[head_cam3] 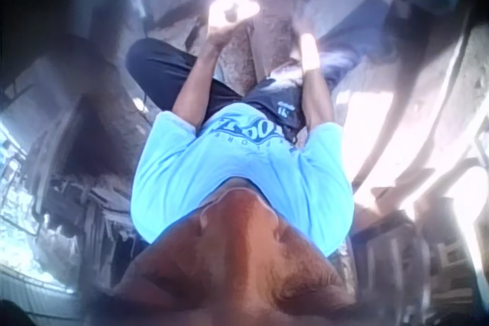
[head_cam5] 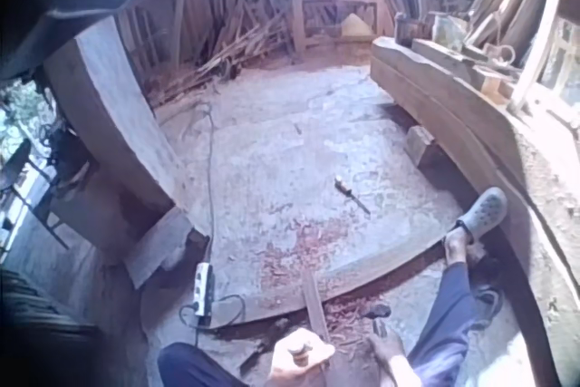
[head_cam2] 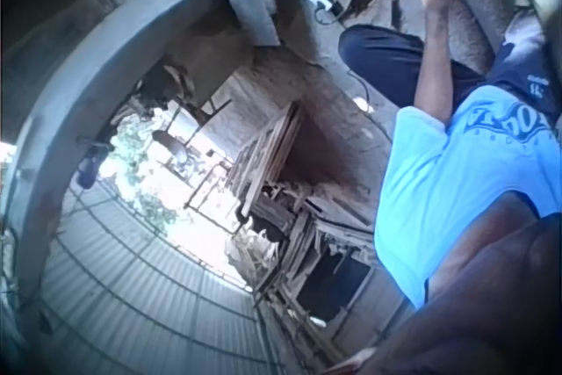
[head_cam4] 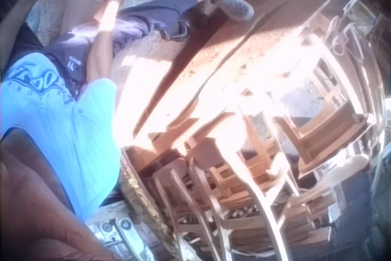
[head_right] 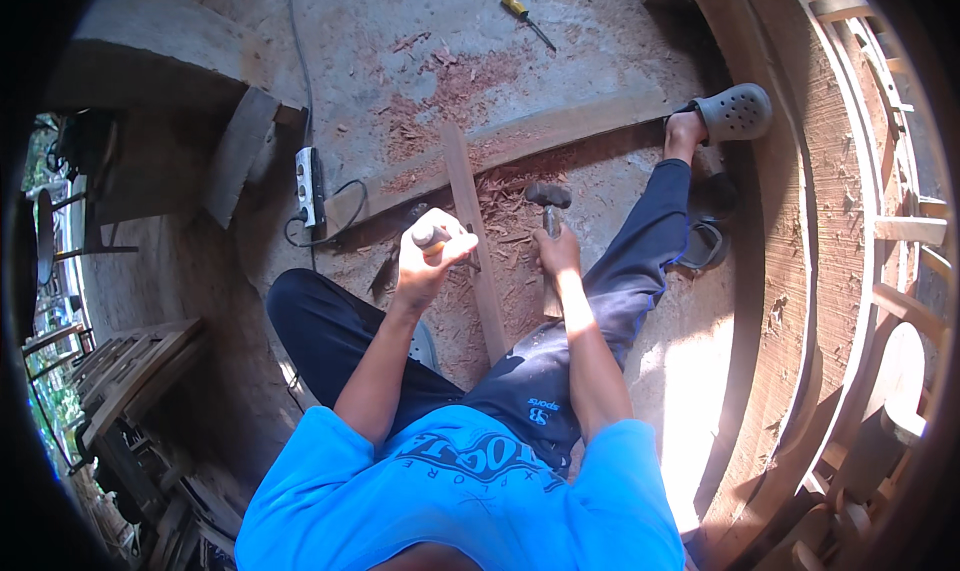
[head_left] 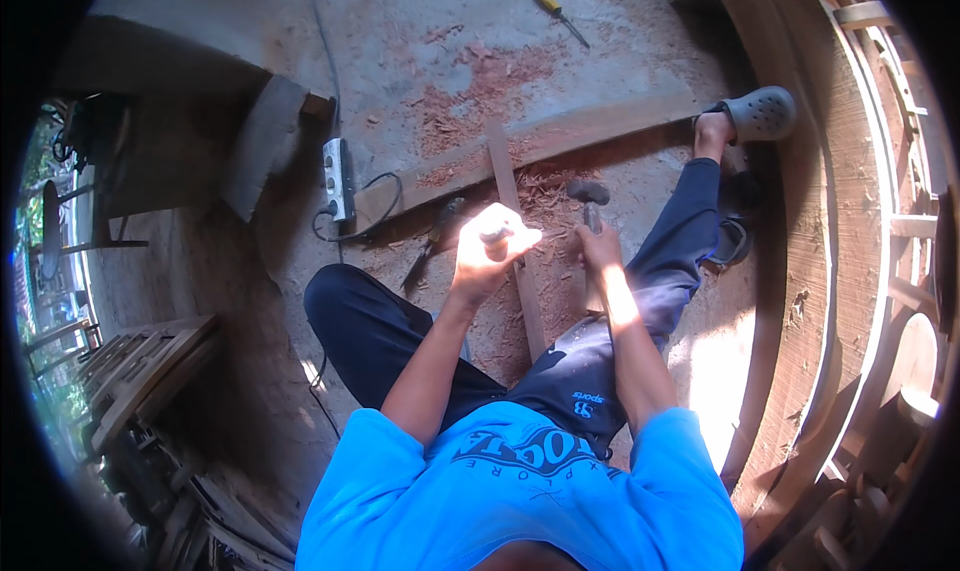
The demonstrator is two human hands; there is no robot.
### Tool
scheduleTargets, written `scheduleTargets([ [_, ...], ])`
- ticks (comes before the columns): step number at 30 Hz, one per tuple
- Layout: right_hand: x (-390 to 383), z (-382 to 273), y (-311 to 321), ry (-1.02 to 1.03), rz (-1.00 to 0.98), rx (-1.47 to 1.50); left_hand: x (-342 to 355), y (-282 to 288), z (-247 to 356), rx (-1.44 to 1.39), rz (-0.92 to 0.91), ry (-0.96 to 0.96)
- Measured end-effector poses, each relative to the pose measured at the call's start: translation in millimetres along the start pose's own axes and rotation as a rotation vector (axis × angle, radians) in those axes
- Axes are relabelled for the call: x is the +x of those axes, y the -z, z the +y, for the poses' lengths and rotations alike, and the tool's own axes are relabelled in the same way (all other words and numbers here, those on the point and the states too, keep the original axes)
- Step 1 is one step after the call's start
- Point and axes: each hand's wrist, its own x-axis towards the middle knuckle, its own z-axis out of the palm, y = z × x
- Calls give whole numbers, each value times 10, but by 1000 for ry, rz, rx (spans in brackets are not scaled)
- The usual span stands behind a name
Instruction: The person sits on the floor and uses a chisel and hammer to carve a groove into a small wooden block. They repeatedly position the chisel and strike it with the hammer to remove wood shavings.
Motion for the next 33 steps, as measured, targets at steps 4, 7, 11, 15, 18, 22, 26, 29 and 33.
scheduleTargets([
  [4, -675, -719, 268, 241, -97, 207, -89, -120, 15, 277, -74, -27],
  [7, -1267, -1298, 485, 438, -108, 344, -129, -266, 59, 400, -131, -61],
  [11, -2053, -1898, 874, 699, -148, 309, -130, -417, 80, 538, -194, -58],
  [15, -2582, -2013, 1052, 887, -64, 251, -151, -472, -48, 452, -189, -29],
  [18, -2563, -1772, 944, 1126, 58, 17, -218, -452, -196, 587, -169, -361],
  [22, -2259, -1405, 716, 665, -151, -878, -311, -393, -301, 671, -196, -488],
  [26, -2394, -1503, 822, 804, -93, -592, -334, -351, -293, 434, -169, -327],
  [29, -2828, -1896, 1087, 979, -21, -113, -308, -351, -272, 477, -161, -212],
  [33, -3076, -2104, 1277, 1209, -57, 327, -301, -304, -304, 529, -174, -244],
])
